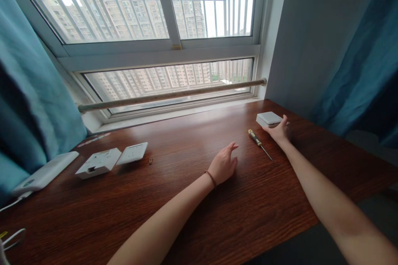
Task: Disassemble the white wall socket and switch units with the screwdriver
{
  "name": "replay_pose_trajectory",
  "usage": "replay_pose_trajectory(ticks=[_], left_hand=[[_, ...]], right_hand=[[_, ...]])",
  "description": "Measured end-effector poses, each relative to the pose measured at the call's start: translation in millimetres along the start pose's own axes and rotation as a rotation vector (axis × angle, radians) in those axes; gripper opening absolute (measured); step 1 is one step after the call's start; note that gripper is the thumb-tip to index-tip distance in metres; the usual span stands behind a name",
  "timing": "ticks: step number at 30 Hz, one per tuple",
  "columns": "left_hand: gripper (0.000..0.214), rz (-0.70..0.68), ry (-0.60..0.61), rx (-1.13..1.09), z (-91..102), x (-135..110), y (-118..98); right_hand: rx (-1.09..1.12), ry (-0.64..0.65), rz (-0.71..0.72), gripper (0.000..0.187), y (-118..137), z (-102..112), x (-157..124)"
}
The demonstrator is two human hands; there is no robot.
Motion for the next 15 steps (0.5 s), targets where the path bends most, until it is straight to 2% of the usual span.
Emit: replay_pose_trajectory(ticks=[2,4,9,12,15], left_hand=[[0.052,0.05,-0.061,-0.036,12.1,-5.8,6.2],[0.057,0.094,-0.16,-0.055,26.1,-9.2,12.4],[0.084,0.232,-0.385,-0.135,44.4,-11.5,34.3],[0.087,0.333,-0.439,-0.196,46.1,-14.2,47.8],[0.09,0.436,-0.456,-0.21,45.5,-18.8,58.0]], right_hand=[[0.073,-0.061,0.08,0.106,28.8,9.7,-12.9],[0.163,-0.053,0.162,0.103,62.3,14.3,-34.3],[0.334,0.151,0.437,0.103,143.7,17.4,-111.5],[0.343,0.216,0.511,0.097,162.8,20.0,-145.8],[0.334,0.252,0.513,0.094,163.1,16.7,-160.3]])
Point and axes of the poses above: each hand's wrist, its own x-axis towards the middle knuckle, its own z-axis out of the back of the hand, y = z × x, the point moved 10 cm from there along x, towards the middle knuckle, and after that the axes turned 5 degrees about -y, right-handed, at the moved point
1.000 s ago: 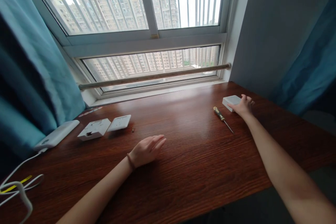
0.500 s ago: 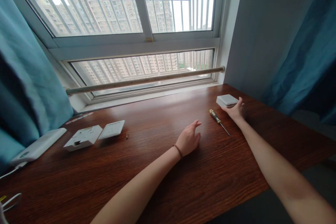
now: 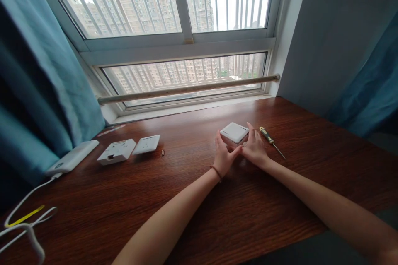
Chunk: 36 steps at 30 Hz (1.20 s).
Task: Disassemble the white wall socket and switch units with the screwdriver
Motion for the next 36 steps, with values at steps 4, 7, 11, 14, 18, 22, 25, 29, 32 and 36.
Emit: replay_pose_trajectory(ticks=[4,7,11,14,18,22,25,29,32,36], left_hand=[[0.099,0.076,0.0,-0.006,0.5,-0.7,10.0],[0.1,0.079,0.003,0.001,1.9,2.3,16.0],[0.103,0.07,0.075,-0.053,0.4,11.5,25.6],[0.1,0.064,0.131,-0.127,7.5,17.1,30.4],[0.097,0.039,0.19,-0.077,37.2,12.2,29.8],[0.095,0.026,0.26,-0.068,70.0,-4.8,23.2],[0.096,0.056,0.296,-0.083,81.4,-15.0,19.8],[0.096,0.126,0.33,-0.151,78.2,-19.9,19.8],[0.093,0.155,0.357,-0.196,73.1,-20.5,21.5],[0.092,0.118,0.405,-0.205,69.7,-21.1,20.0]], right_hand=[[0.006,0.049,0.024,0.092,-1.3,-8.6,-5.9],[0.055,0.099,0.032,0.092,-1.7,-13.5,-7.4],[0.209,0.155,-0.022,0.092,-6.6,-16.8,-5.8],[0.324,0.193,-0.081,0.086,-9.9,-20.4,-5.7],[0.425,0.212,-0.111,0.073,-0.7,-22.7,-14.4],[0.477,0.226,-0.096,0.058,20.9,-20.0,-30.3],[0.467,0.252,-0.064,0.05,34.7,-15.9,-38.4],[0.418,0.263,-0.057,0.043,39.0,-10.6,-39.5],[0.371,0.281,-0.046,0.039,39.4,-10.3,-39.2],[0.337,0.282,-0.013,0.039,41.0,-9.9,-40.6]])
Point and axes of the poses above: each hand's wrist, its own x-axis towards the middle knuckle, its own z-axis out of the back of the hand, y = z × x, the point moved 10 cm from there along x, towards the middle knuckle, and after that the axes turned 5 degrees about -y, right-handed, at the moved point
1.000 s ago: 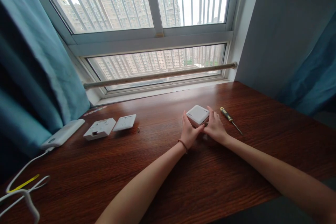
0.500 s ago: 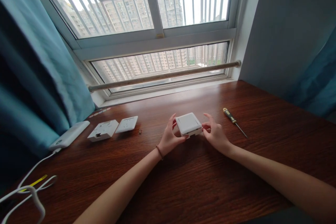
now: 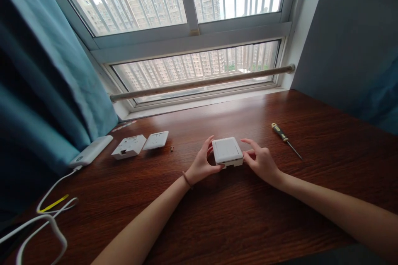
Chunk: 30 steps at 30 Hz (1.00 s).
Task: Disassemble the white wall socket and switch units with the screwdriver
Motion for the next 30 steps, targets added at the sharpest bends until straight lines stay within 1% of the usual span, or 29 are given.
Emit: replay_pose_trajectory(ticks=[7,13,18,21,26,30], left_hand=[[0.095,-0.013,0.034,0.057,-0.2,1.0,2.9],[0.098,0.021,0.074,0.082,-0.8,2.4,10.5],[0.106,0.038,0.112,0.099,-3.0,3.0,9.4],[0.108,0.045,0.102,0.124,-3.1,3.0,8.2],[0.096,0.051,0.048,0.112,0.8,3.5,10.8],[0.093,0.028,0.022,0.122,3.4,3.5,11.4]], right_hand=[[-0.007,0.014,0.006,0.042,-1.4,-1.7,-1.2],[-0.018,0.013,0.034,0.04,1.1,-0.7,0.3],[0.039,-0.003,-0.006,0.036,-5.6,0.2,3.3],[0.089,0.007,-0.017,0.035,-7.1,-0.4,4.6],[0.096,0.001,0.017,0.034,-2.2,1.1,5.2],[0.103,0.002,0.022,0.033,-0.7,0.8,4.4]])
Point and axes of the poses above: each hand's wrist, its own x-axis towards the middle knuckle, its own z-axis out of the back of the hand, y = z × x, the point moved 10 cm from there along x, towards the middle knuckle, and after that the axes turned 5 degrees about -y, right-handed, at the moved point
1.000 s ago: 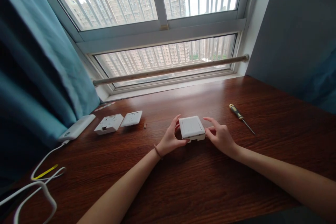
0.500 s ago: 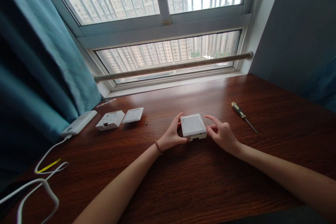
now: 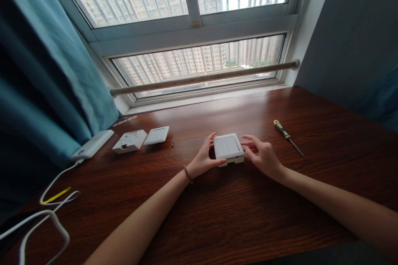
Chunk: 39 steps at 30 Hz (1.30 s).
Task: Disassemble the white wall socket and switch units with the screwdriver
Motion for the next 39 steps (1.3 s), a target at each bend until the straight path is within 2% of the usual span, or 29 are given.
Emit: replay_pose_trajectory(ticks=[12,16,18,20,23,27,35,37,39], left_hand=[[0.091,-0.025,-0.028,-0.005,-0.6,-1.2,-8.5],[0.087,-0.064,-0.135,0.068,10.9,-2.1,-9.6],[0.084,-0.094,-0.205,0.147,18.8,-3.5,-12.7],[0.082,-0.132,-0.252,0.233,23.2,-5.6,-18.7],[0.086,-0.234,-0.268,0.367,20.6,-9.6,-33.9],[0.087,-0.362,-0.298,0.482,14.8,-15.7,-52.5],[0.093,-0.398,-0.254,0.449,8.5,-17.3,-58.8],[0.098,-0.388,-0.257,0.452,8.0,-16.5,-56.5],[0.099,-0.361,-0.25,0.473,6.7,-14.2,-51.5]], right_hand=[[-0.005,0.001,0.017,0.032,-1.5,-0.3,-0.4],[-0.039,-0.006,0.049,0.03,-0.2,-0.1,-0.4],[-0.105,-0.047,0.15,0.029,10.7,4.4,-0.2],[-0.181,-0.081,0.315,0.028,28.9,7.7,-2.5],[-0.257,-0.062,0.544,0.027,52.4,5.0,-10.7],[-0.322,-0.042,0.678,0.022,63.7,2.6,-18.8],[-0.364,0.068,0.756,0.024,62.6,-7.6,-22.1],[-0.346,0.055,0.717,0.022,57.0,-3.3,-14.4],[-0.33,0.018,0.621,0.019,44.4,7.3,0.2]])
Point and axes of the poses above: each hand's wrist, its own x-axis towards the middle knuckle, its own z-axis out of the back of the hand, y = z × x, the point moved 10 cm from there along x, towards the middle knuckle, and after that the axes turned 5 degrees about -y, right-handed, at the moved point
